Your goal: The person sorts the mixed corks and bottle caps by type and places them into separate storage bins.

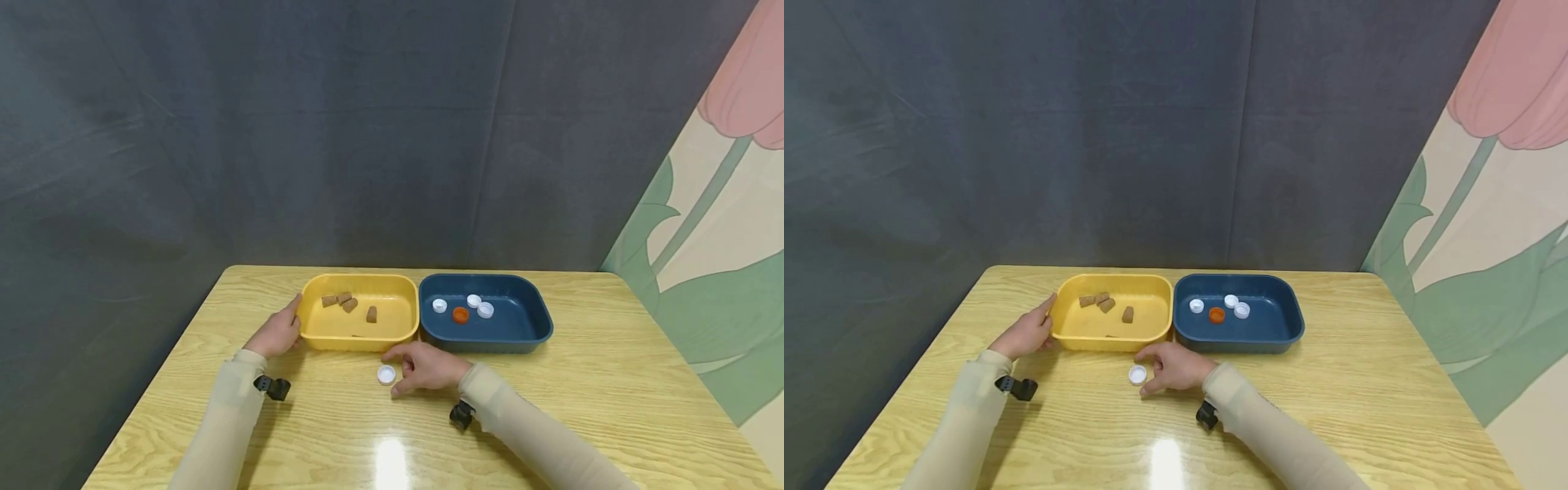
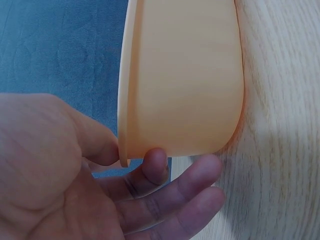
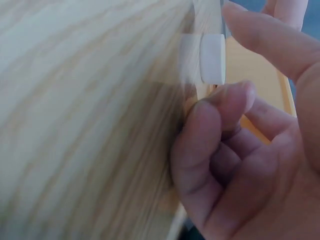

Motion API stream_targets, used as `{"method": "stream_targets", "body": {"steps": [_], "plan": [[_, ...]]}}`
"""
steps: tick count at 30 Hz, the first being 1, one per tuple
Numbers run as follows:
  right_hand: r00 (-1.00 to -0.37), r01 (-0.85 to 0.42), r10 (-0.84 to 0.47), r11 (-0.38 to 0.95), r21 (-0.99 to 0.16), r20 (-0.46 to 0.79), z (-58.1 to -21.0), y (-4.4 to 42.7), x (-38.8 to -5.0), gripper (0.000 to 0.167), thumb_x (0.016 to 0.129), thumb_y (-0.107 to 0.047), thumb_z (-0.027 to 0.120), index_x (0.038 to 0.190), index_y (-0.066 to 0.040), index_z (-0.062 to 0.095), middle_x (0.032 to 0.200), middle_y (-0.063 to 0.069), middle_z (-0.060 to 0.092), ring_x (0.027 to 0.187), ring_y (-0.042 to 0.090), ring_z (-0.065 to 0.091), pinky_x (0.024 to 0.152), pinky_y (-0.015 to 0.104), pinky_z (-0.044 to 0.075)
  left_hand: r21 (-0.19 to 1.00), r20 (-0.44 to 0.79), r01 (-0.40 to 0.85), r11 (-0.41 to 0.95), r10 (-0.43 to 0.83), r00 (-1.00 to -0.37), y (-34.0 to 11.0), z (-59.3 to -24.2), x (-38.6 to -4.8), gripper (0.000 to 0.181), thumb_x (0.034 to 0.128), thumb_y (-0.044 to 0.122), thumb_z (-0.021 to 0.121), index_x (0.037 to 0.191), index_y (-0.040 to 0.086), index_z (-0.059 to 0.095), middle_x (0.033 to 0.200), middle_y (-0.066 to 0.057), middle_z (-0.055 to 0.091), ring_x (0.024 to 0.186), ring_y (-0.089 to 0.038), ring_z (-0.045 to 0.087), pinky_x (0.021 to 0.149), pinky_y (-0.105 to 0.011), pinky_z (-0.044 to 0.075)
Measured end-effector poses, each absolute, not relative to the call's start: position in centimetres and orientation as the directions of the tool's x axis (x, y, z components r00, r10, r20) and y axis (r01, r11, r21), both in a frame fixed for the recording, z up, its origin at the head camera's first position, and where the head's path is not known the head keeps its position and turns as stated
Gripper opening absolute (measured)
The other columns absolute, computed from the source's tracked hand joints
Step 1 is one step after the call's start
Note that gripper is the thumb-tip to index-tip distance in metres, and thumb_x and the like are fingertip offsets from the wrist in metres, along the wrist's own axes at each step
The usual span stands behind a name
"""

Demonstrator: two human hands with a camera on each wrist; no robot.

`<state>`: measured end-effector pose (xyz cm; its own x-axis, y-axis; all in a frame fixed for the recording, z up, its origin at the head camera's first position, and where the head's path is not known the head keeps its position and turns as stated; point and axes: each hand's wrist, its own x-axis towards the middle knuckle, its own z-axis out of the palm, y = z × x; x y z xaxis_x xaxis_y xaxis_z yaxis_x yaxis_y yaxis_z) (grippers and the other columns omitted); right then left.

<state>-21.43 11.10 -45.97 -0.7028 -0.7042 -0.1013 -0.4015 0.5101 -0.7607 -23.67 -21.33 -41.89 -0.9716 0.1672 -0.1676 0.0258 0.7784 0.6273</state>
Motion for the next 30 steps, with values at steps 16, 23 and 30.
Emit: {"method": "stream_targets", "body": {"steps": [16,23,30], "plan": [[-0.780,-0.380,-0.622,0.558,-0.738,-0.068,-46.4,10.2,-21.5,0.045,0.074,-0.018,0.090,0.116,-0.010,0.076,0.061,-0.004,0.046,0.057,0.006,0.042,0.058,0.021,0.034,0.626,-0.174,0.024,0.779,0.170,-0.970,-21.2,-41.9,-23.7,0.058,0.1075,0.010,0.028,0.160,0.001,0.005,0.085,-0.014,0.056,0.063,-0.020,0.053,0.060,-0.031,0.044],[-0.782,-0.386,-0.622,0.543,-0.746,-0.048,-46.7,9.8,-21.6,0.036,0.074,-0.017,0.090,0.108,-0.011,0.078,0.062,-0.005,0.047,0.059,0.006,0.043,0.059,0.021,0.034,0.626,-0.165,0.034,0.779,0.175,-0.971,-21.3,-42.0,-23.6,0.058,0.1075,0.009,0.028,0.160,0.001,0.006,0.087,-0.014,0.057,0.064,-0.022,0.054,0.061,-0.032,0.045],[-0.787,-0.380,-0.614,0.554,-0.741,-0.056,-46.9,9.8,-21.6,0.032,0.075,-0.018,0.090,0.105,-0.015,0.079,0.062,-0.008,0.046,0.059,0.005,0.042,0.059,0.021,0.033,0.628,-0.164,0.036,0.777,0.178,-0.970,-21.4,-42.2,-23.8,0.058,0.1075,0.008,0.028,0.160,0.002,0.005,0.088,-0.014,0.057,0.064,-0.021,0.054,0.061,-0.032,0.045]]}}
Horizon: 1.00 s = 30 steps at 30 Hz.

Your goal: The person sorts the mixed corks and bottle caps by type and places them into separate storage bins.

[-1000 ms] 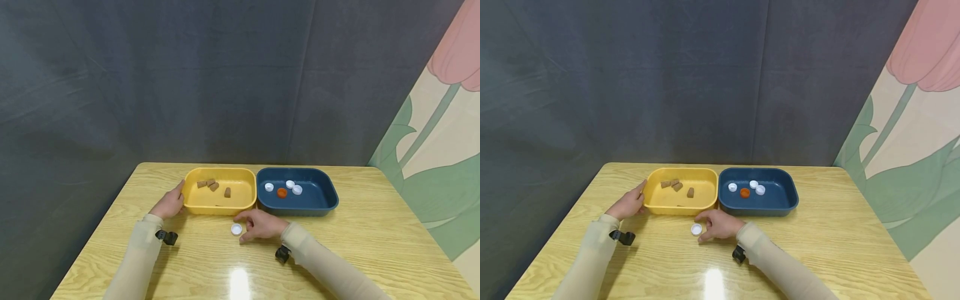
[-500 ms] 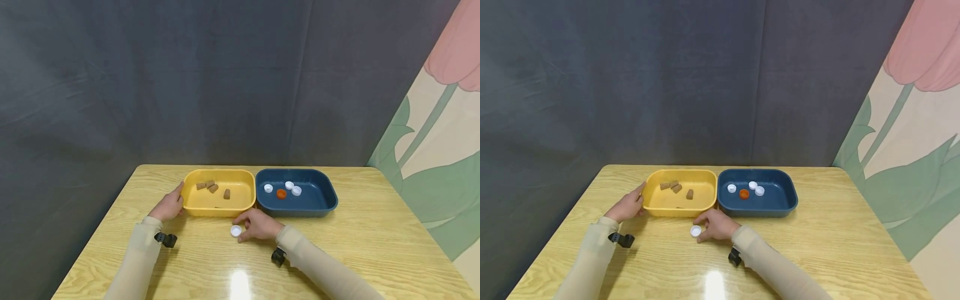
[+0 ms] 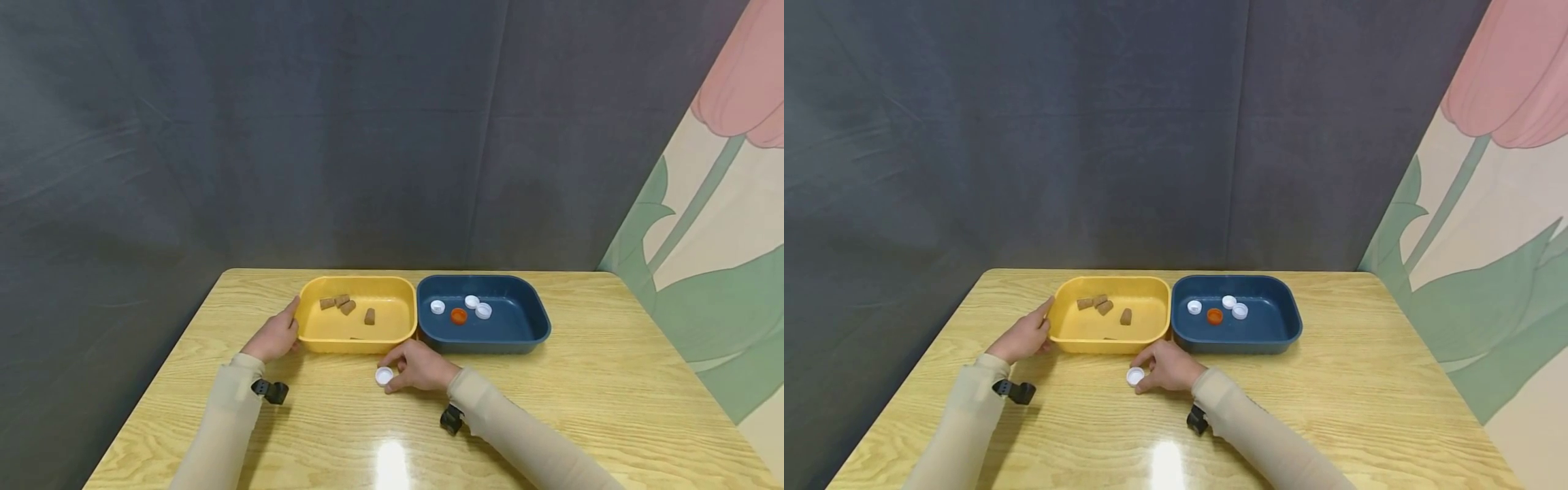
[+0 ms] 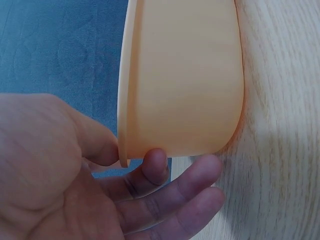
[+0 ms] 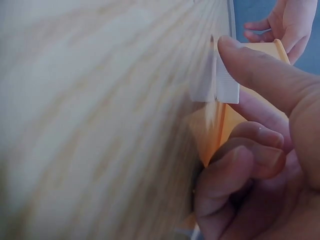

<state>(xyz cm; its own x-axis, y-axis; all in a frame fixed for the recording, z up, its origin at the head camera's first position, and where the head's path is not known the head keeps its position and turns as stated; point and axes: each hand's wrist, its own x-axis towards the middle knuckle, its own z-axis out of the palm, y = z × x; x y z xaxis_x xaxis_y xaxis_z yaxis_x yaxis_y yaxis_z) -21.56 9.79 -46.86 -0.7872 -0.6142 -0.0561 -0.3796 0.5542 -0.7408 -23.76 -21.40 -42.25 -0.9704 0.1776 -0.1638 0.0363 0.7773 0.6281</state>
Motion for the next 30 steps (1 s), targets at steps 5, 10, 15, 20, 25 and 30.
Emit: {"method": "stream_targets", "body": {"steps": [5,10,15,20,25,30], "plan": [[-0.777,-0.373,-0.627,0.531,-0.761,-0.057,-46.8,9.9,-21.4,0.030,0.075,-0.018,0.090,0.103,-0.015,0.079,0.060,-0.006,0.046,0.057,0.006,0.043,0.056,0.020,0.033,0.628,-0.165,0.031,0.777,0.173,-0.971,-21.4,-42.4,-23.8,0.058,0.1075,0.009,0.028,0.160,0.001,0.005,0.087,-0.013,0.057,0.065,-0.021,0.055,0.060,-0.031,0.045],[-0.775,-0.365,-0.630,0.506,-0.781,-0.046,-45.9,10.2,-20.8,0.030,0.075,-0.017,0.089,0.103,-0.015,0.080,0.058,-0.005,0.045,0.053,0.005,0.041,0.053,0.020,0.032,0.623,-0.169,0.028,0.782,0.170,-0.971,-21.4,-42.1,-23.7,0.058,0.1076,0.009,0.028,0.160,0.001,0.005,0.088,-0.015,0.058,0.067,-0.023,0.056,0.061,-0.031,0.045],[-0.770,-0.382,-0.638,0.489,-0.784,-0.023,-44.3,10.8,-20.1,0.030,0.076,-0.018,0.088,0.104,-0.017,0.079,0.057,-0.006,0.042,0.052,0.005,0.038,0.052,0.020,0.031,0.623,-0.164,0.032,0.782,0.171,-0.972,-21.2,-41.8,-23.5,0.058,0.1073,0.008,0.028,0.160,0.000,0.006,0.089,-0.015,0.057,0.067,-0.023,0.056,0.063,-0.032,0.045],[-0.767,-0.423,-0.642,0.479,-0.769,0.021,-42.5,11.6,-19.7,0.028,0.077,-0.017,0.088,0.104,-0.020,0.080,0.058,-0.007,0.036,0.054,0.005,0.033,0.055,0.021,0.029,0.613,-0.167,0.030,0.790,0.166,-0.972,-21.2,-41.7,-23.5,0.058,0.1074,0.008,0.028,0.160,0.000,0.005,0.087,-0.015,0.058,0.064,-0.020,0.054,0.061,-0.031,0.045],[-0.793,-0.422,-0.609,0.499,-0.757,0.040,-40.6,12.6,-19.9,0.028,0.078,-0.019,0.087,0.105,-0.020,0.080,0.063,-0.004,0.036,0.057,0.008,0.033,0.057,0.022,0.028,0.605,-0.169,0.025,0.796,0.160,-0.973,-21.1,-41.6,-23.6,0.058,0.1074,0.008,0.029,0.160,0.000,0.006,0.087,-0.015,0.057,0.064,-0.019,0.054,0.061,-0.031,0.044],[-0.834,-0.387,-0.551,0.536,-0.751,0.037,-39.1,13.9,-20.5,0.033,0.078,-0.022,0.087,0.109,-0.016,0.078,0.061,-0.005,0.034,0.057,0.010,0.033,0.057,0.022,0.030,0.607,-0.172,0.023,0.794,0.160,-0.972,-21.0,-41.6,-23.5,0.058,0.1073,0.008,0.029,0.160,-0.001,0.006,0.086,-0.014,0.056,0.063,-0.018,0.052,0.061,-0.031,0.044]]}}
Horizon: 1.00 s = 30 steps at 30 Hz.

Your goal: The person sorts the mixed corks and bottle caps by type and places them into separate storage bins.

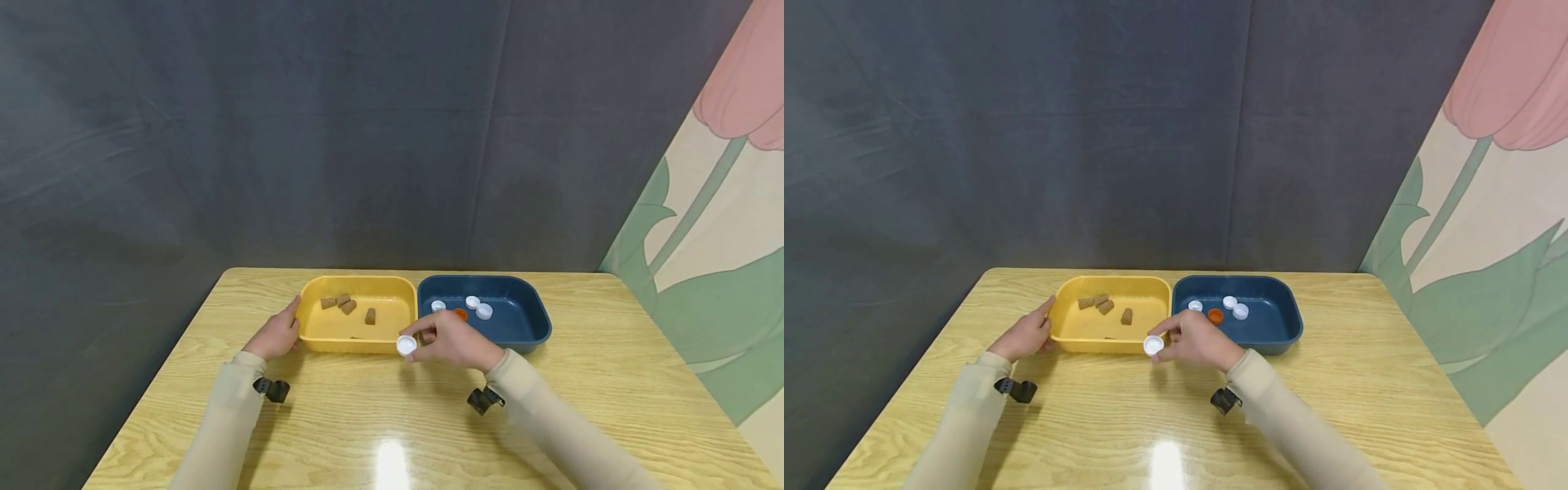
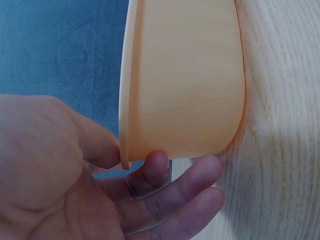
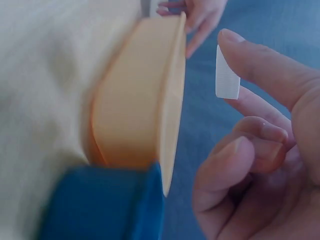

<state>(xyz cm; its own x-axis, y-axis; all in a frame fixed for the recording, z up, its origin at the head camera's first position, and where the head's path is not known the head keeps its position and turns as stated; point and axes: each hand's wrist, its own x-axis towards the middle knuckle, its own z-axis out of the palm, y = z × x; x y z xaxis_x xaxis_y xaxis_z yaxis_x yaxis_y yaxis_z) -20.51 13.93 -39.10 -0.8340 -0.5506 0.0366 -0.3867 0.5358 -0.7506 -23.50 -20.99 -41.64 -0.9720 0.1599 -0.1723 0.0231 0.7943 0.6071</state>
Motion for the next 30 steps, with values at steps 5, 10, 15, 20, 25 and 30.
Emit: {"method": "stream_targets", "body": {"steps": [5,10,15,20,25,30], "plan": [[-0.863,-0.379,-0.503,0.571,-0.728,0.055,-38.0,15.3,-21.7,0.032,0.079,-0.022,0.087,0.109,-0.016,0.079,0.057,-0.005,0.030,0.054,0.012,0.029,0.055,0.024,0.026,0.608,-0.177,0.020,0.794,0.160,-0.971,-21.0,-41.7,-23.5,0.058,0.1076,0.009,0.029,0.160,0.000,0.005,0.084,-0.015,0.056,0.061,-0.017,0.051,0.059,-0.031,0.044],[-0.879,-0.369,-0.472,0.599,-0.710,0.059,-37.9,16.9,-23.2,0.035,0.081,-0.026,0.085,0.114,-0.016,0.077,0.055,-0.005,0.032,0.050,0.012,0.027,0.052,0.025,0.026,0.607,-0.186,0.013,0.794,0.159,-0.970,-21.0,-41.7,-23.8,0.058,0.1079,0.010,0.028,0.160,0.002,0.004,0.080,-0.015,0.057,0.059,-0.017,0.050,0.058,-0.031,0.043],[-0.904,-0.309,-0.427,0.630,-0.712,0.015,-38.1,18.7,-24.8,0.037,0.082,-0.026,0.084,0.116,-0.015,0.076,0.054,-0.003,0.037,0.049,0.014,0.030,0.051,0.027,0.030,0.606,-0.187,0.015,0.796,0.161,-0.969,-21.1,-41.8,-23.9,0.059,0.1080,0.011,0.028,0.160,0.002,0.003,0.072,-0.012,0.055,0.057,-0.017,0.048,0.057,-0.031,0.043],[-0.925,-0.251,-0.380,0.656,-0.712,-0.024,-37.9,20.5,-26.5,0.032,0.084,-0.025,0.082,0.114,-0.015,0.077,0.056,-0.001,0.042,0.048,0.016,0.034,0.050,0.027,0.031,0.603,-0.182,0.023,0.798,0.166,-0.969,-21.0,-41.5,-23.8,0.058,0.1080,0.011,0.028,0.160,0.001,0.003,0.071,-0.011,0.054,0.057,-0.016,0.048,0.058,-0.030,0.043],[-0.934,-0.236,-0.355,0.679,-0.695,-0.030,-38.0,21.9,-27.9,0.033,0.086,-0.023,0.080,0.117,-0.011,0.075,0.059,0.001,0.043,0.052,0.017,0.038,0.052,0.029,0.035,0.603,-0.183,0.019,0.797,0.161,-0.970,-21.0,-41.6,-23.9,0.058,0.1079,0.010,0.028,0.160,0.001,0.003,0.074,-0.011,0.054,0.058,-0.016,0.049,0.059,-0.030,0.043],[-0.943,-0.212,-0.329,0.721,-0.660,-0.056,-38.2,22.6,-29.0,0.036,0.086,-0.025,0.081,0.118,-0.009,0.075,0.066,0.005,0.051,0.056,0.018,0.041,0.055,0.029,0.036,0.604,-0.193,0.007,0.797,0.155,-0.969,-21.1,-41.8,-23.9,0.059,0.1079,0.010,0.029,0.160,0.001,0.003,0.082,-0.012,0.055,0.061,-0.017,0.051,0.059,-0.030,0.044]]}}
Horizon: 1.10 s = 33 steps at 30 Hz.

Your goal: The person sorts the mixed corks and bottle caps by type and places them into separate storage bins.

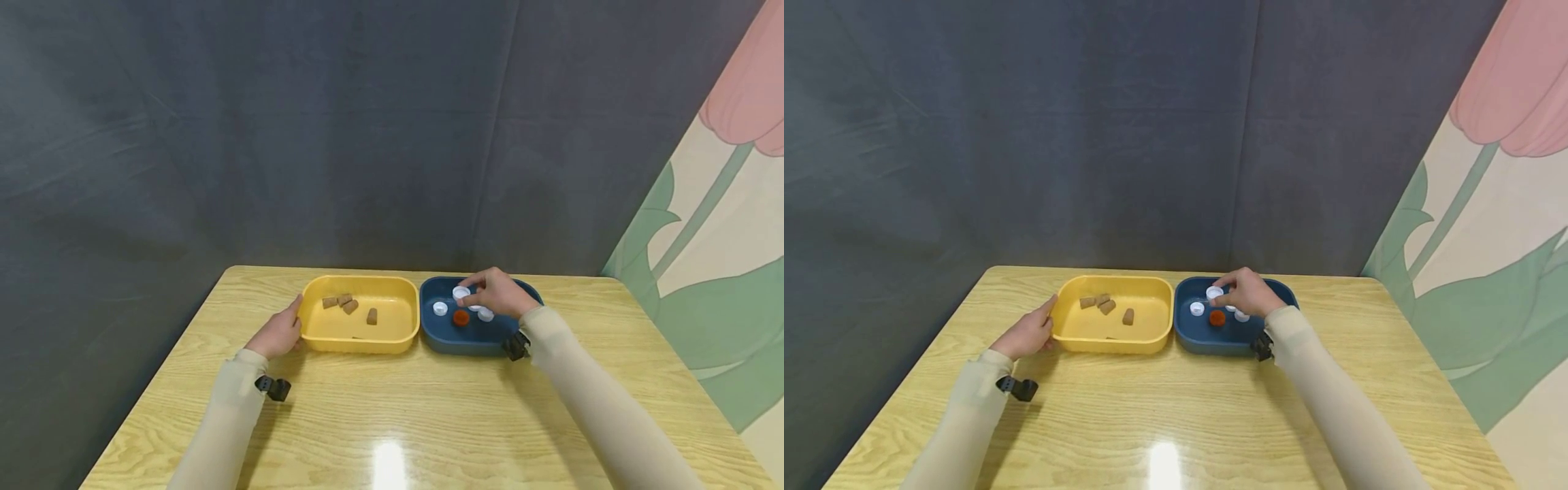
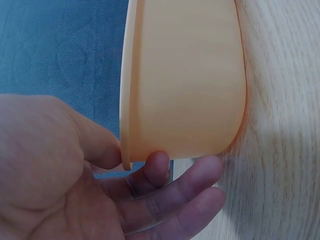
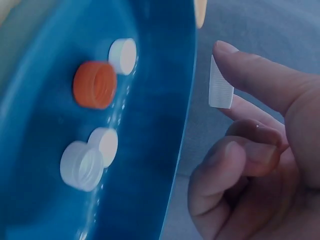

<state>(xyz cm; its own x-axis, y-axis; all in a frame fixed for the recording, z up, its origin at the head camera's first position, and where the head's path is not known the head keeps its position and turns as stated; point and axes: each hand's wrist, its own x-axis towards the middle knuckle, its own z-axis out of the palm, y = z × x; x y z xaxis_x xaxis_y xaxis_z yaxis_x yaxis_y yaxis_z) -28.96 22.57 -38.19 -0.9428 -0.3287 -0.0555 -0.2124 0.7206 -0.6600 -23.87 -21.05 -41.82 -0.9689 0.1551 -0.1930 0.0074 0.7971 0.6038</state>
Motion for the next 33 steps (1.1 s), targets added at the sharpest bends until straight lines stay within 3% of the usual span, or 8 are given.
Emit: {"method": "stream_targets", "body": {"steps": [6,10,20,26,33], "plan": [[-0.951,-0.181,-0.296,0.773,-0.608,-0.093,-38.4,23.0,-30.1,0.033,0.087,-0.024,0.079,0.115,-0.007,0.075,0.093,0.012,0.064,0.071,0.022,0.051,0.061,0.031,0.043,0.599,-0.198,0.008,0.801,0.157,-0.968,-21.0,-41.7,-23.7,0.059,0.1077,0.010,0.029,0.160,0.000,0.003,0.082,-0.015,0.056,0.060,-0.017,0.051,0.058,-0.030,0.043],[-0.951,-0.164,-0.283,0.800,-0.577,-0.122,-38.6,23.2,-30.7,0.034,0.088,-0.024,0.078,0.115,-0.004,0.074,0.111,0.014,0.065,0.085,0.024,0.056,0.069,0.033,0.047,0.599,-0.193,0.009,0.800,0.155,-0.969,-21.0,-41.6,-23.5,0.059,0.1072,0.009,0.029,0.159,-0.001,0.003,0.082,-0.014,0.056,0.060,-0.017,0.051,0.059,-0.030,0.043],[-0.924,-0.129,-0.307,0.814,-0.566,-0.230,-39.1,23.7,-31.3,0.038,0.090,-0.023,0.076,0.121,-0.002,0.071,0.117,0.017,0.065,0.084,0.027,0.061,0.060,0.033,0.049,0.593,-0.176,0.028,0.805,0.163,-0.971,-21.1,-41.6,-23.6,0.059,0.1070,0.008,0.029,0.159,-0.002,0.004,0.084,-0.014,0.056,0.059,-0.017,0.051,0.060,-0.031,0.044],[-0.921,-0.113,-0.301,0.814,-0.570,-0.247,-39.4,23.9,-31.5,0.040,0.090,-0.023,0.076,0.123,-0.001,0.069,0.117,0.017,0.064,0.077,0.028,0.060,0.055,0.033,0.047,0.597,-0.179,0.018,0.802,0.156,-0.971,-21.0,-41.7,-23.7,0.059,0.1071,0.008,0.029,0.159,-0.002,0.004,0.081,-0.012,0.054,0.059,-0.017,0.050,0.059,-0.031,0.044],[-0.922,-0.110,-0.300,0.810,-0.576,-0.245,-39.6,24.3,-31.8,0.042,0.089,-0.024,0.077,0.125,-0.004,0.070,0.120,0.019,0.063,0.082,0.028,0.061,0.057,0.032,0.049,0.598,-0.182,0.012,0.802,0.151,-0.972,-20.9,-41.8,-23.8,0.059,0.1074,0.009,0.029,0.159,-0.001,0.004,0.081,-0.011,0.053,0.058,-0.016,0.049,0.058,-0.030,0.044]]}}
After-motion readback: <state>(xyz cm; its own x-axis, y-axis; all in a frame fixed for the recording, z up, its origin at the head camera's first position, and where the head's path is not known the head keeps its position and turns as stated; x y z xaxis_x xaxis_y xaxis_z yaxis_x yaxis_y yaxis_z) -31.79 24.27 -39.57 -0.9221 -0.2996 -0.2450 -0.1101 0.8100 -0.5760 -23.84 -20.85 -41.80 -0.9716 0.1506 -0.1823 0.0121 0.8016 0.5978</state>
